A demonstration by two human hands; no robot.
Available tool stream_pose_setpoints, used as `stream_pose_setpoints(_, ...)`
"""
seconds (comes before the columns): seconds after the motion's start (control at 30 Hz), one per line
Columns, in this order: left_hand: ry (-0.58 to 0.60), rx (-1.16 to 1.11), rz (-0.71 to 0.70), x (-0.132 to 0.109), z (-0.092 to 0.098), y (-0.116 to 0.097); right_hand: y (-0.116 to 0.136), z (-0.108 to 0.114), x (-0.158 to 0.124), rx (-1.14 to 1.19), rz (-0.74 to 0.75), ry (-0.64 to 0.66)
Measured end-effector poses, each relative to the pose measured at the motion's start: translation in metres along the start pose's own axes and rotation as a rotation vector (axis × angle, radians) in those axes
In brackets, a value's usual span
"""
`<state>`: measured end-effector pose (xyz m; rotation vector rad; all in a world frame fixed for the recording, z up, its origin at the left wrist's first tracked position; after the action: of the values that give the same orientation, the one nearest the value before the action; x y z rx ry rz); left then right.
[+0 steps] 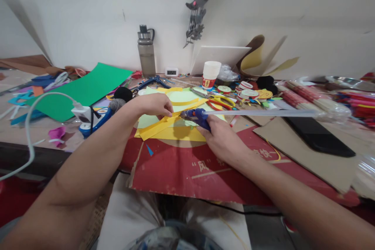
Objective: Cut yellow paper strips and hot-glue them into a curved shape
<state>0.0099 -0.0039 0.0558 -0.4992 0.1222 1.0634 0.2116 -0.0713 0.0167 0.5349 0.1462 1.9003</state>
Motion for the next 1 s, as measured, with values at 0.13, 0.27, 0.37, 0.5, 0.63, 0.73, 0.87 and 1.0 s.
stream_pose_setpoints(0.13,-0.002,-0.007,-0.002,0.001,-0.001,0.001,-0.002,0.001,-0.005,-0.028,-0.024,0.0)
stream_pose_setpoints(0.27,0.001,-0.051,0.013,0.0,-0.001,0.001,0.003,-0.001,-0.011,-0.013,-0.01,0.034)
stream_pose_setpoints(0.37,-0.005,-0.038,0.011,-0.001,-0.001,0.0,0.0,0.001,-0.01,-0.043,0.002,-0.005)
stream_pose_setpoints(0.5,-0.002,-0.025,0.02,-0.002,0.0,-0.002,-0.011,0.005,-0.006,-0.062,-0.026,-0.031)
stream_pose_setpoints(0.63,0.001,-0.019,0.019,-0.002,0.0,-0.003,-0.018,0.006,-0.006,-0.053,-0.037,-0.055)
stream_pose_setpoints(0.73,-0.003,-0.02,0.032,-0.002,0.0,-0.002,-0.021,0.006,-0.004,-0.056,-0.055,-0.061)
stream_pose_setpoints(0.87,-0.001,-0.01,0.029,-0.003,0.0,-0.003,-0.025,0.006,0.0,-0.071,-0.091,-0.062)
stream_pose_setpoints(1.0,-0.002,-0.025,0.026,-0.002,-0.001,-0.002,-0.026,0.004,0.002,-0.122,-0.094,-0.037)
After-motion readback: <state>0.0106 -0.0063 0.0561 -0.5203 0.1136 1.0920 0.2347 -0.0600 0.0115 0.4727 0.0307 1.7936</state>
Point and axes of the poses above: each hand's wrist, its own x-axis towards the middle knuckle, its own z-axis out of the back of the hand, y = z × x, the point moved 3 cm from there along x, towards the middle knuckle, and after that the axes turned 1 degree about -z, right-handed, at the moved point
